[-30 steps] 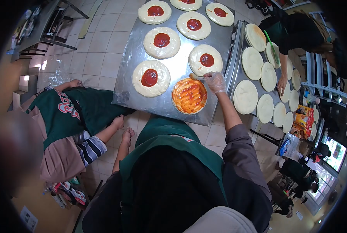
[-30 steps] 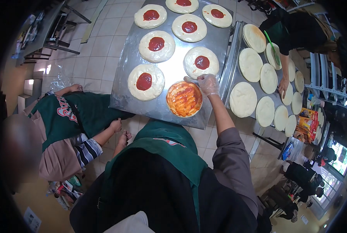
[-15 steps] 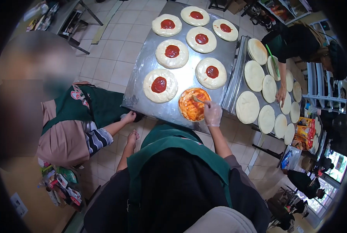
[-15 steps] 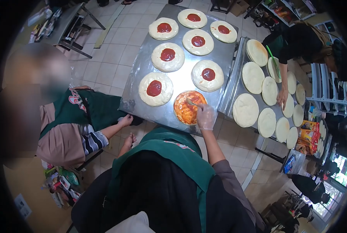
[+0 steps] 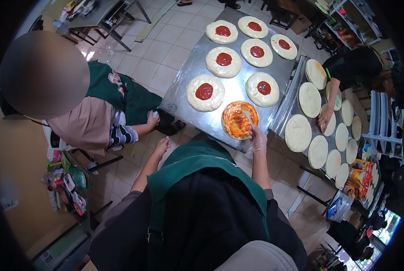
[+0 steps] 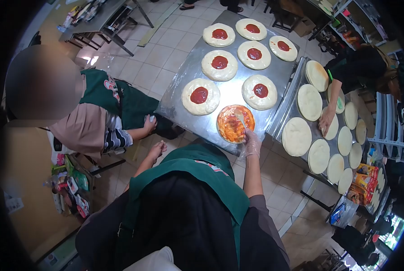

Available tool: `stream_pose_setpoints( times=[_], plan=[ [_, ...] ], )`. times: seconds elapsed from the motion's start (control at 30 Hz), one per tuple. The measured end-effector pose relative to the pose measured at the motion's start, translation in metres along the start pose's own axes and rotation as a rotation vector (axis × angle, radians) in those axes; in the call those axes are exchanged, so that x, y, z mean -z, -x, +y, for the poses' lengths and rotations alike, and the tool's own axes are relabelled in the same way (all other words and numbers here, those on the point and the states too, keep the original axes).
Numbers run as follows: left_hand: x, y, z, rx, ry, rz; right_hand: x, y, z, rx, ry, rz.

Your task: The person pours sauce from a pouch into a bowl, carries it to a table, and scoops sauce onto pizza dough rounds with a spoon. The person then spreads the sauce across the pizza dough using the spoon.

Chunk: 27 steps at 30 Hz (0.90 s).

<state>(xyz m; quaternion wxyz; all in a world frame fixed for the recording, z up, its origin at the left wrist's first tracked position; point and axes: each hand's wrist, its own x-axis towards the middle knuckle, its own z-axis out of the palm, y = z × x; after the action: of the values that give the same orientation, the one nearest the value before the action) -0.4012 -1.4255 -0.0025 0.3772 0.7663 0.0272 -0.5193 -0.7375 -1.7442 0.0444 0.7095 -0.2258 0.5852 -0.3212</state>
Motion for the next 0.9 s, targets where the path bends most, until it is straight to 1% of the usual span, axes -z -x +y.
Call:
stream_pose_setpoints(
  times=[0.07,0.17,0.27,0.37,0.47,0.57,0.6,0.67,0.77,0.87,0.9],
  plan=[
    [0.000,0.011,0.009,-0.023,0.029,-0.037,0.001,0.003,0.006,-0.046,-0.069,-0.051],
    [-0.003,0.012,0.017,-0.054,0.081,-0.083,-0.002,0.013,0.009,-0.073,-0.057,-0.092],
    [-0.005,-0.016,0.014,-0.090,0.148,-0.174,-0.003,0.023,0.010,-0.063,-0.032,-0.138],
    [-0.011,-0.028,0.038,-0.103,0.099,-0.229,0.002,0.021,0.023,-0.070,0.010,-0.161],
    [-0.015,-0.032,0.076,-0.153,0.024,-0.238,-0.001,0.022,0.024,-0.121,0.189,-0.205],
    [-0.005,-0.056,0.094,-0.216,0.028,-0.266,-0.035,0.007,0.029,0.136,0.949,-0.026],
    [-0.002,-0.066,0.095,-0.228,0.053,-0.262,-0.069,0.034,0.008,0.253,0.973,-0.053],
    [0.006,-0.069,0.098,-0.239,0.066,-0.246,-0.097,0.017,0.013,0.420,1.199,-0.067],
    [0.021,-0.067,0.093,-0.193,0.062,-0.225,-0.157,0.015,0.015,0.708,1.449,0.035],
    [0.034,-0.074,0.071,-0.136,0.101,-0.252,-0.191,-0.007,0.038,0.714,1.419,0.059],
    [0.037,-0.074,0.064,-0.114,0.120,-0.260,-0.201,-0.007,0.039,0.702,1.455,0.094]
  ],
)
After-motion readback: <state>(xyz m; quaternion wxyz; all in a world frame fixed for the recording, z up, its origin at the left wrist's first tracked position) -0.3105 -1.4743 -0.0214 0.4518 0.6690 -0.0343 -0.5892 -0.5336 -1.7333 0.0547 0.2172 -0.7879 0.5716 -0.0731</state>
